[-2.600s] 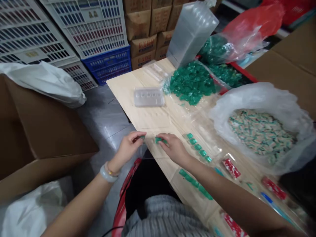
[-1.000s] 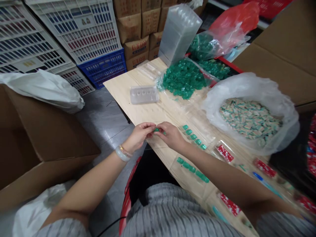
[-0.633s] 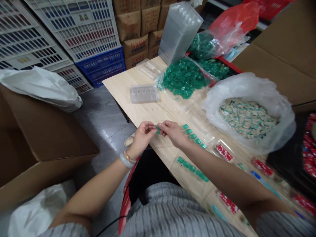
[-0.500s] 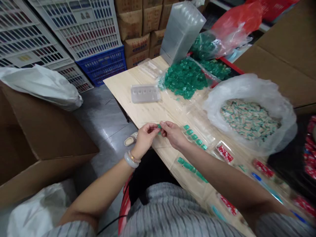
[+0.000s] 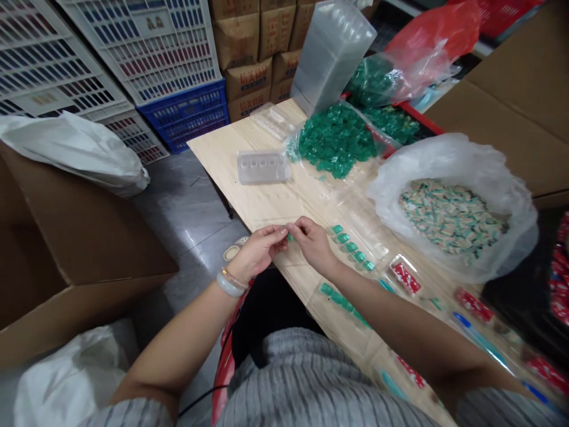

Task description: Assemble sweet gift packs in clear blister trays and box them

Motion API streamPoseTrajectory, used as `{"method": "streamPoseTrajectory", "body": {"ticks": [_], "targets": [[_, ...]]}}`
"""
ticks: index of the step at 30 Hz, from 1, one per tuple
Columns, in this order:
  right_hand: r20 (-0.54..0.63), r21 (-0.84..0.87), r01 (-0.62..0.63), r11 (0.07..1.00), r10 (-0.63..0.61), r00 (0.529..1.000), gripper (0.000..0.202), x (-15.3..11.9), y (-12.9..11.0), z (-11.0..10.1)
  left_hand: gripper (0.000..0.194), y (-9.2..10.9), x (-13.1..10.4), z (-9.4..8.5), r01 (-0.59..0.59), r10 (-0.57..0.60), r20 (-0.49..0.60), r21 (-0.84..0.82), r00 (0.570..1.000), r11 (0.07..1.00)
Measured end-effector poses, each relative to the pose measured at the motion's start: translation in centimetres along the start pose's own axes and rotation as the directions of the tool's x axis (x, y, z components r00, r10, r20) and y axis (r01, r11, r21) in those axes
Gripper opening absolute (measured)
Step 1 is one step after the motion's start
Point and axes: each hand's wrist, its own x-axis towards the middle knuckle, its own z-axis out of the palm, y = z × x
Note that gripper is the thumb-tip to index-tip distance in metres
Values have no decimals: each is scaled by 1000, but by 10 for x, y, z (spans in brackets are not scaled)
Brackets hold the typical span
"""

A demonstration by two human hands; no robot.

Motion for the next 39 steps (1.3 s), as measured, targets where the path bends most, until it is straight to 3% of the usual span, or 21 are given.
{"method": "streamPoseTrajectory", "body": {"ticks": [4,7,8,9,11,13,15,18,22,24,26,28,30,31,32,33,35,37,39], "targets": [[178,-90,283,955,-264,948,17,6,-9,-7,22,10,0,-6,26,-26,4,37,1000,999],[255,-140,317,938,-276,927,13,12,-12,-9,24,19,-1,-15,-69,97,-61,349,993,935],[274,-195,309,931,-250,928,12,13,-11,-8,25,22,-2,-21,-133,204,-79,523,976,842],[307,-268,310,912,-225,925,11,13,-10,-6,23,23,-3,-26,-196,329,-60,698,942,689],[408,-443,370,816,-184,894,11,14,-6,-1,16,22,-5,-39,-263,485,98,921,869,286],[513,-580,475,662,-156,844,13,15,-3,5,20,17,-5,-49,-286,448,268,958,853,-29],[581,-642,556,528,-138,802,15,16,0,12,20,11,-3,-56,-307,370,350,936,861,-170],[591,-676,571,465,-121,798,18,16,3,22,19,6,1,-61,-345,347,404,912,846,-222],[506,-705,476,526,-96,857,27,9,4,28,23,8,2,-61,-347,327,427,896,843,-277],[470,-679,454,577,-135,873,38,7,3,17,29,8,-2,-59,-340,333,446,880,831,-331],[383,-642,423,640,-210,899,45,4,2,-12,37,7,-8,-56,-324,368,480,852,796,-412],[171,-636,317,704,-272,947,41,-10,2,-57,45,4,-14,-53,-344,353,549,796,758,-498],[-102,-655,127,745,-253,962,32,-42,2,-101,54,0,-18,-50,-426,234,638,701,734,-573],[-182,-672,30,740,-204,962,30,-63,2,-115,58,-3,-20,-49,-474,155,673,646,723,-598],[-173,-683,-17,730,-139,975,30,-86,2,-122,60,-5,-20,-48,-511,85,696,599,713,-617],[-102,-696,-26,718,-63,993,32,-109,2,-120,59,-8,-20,-48,-531,34,705,564,708,-632],[33,-746,-33,665,86,996,49,-148,6,-98,52,-12,-19,-47,-540,-16,701,534,713,-651],[32,-813,-93,574,204,978,79,-173,13,-63,48,-13,-18,-48,-537,-35,697,519,716,-665],[-9,-855,-141,499,258,966,96,-183,21,-34,47,-11,-17,-50,-535,-47,705,492,708,-687]]}}
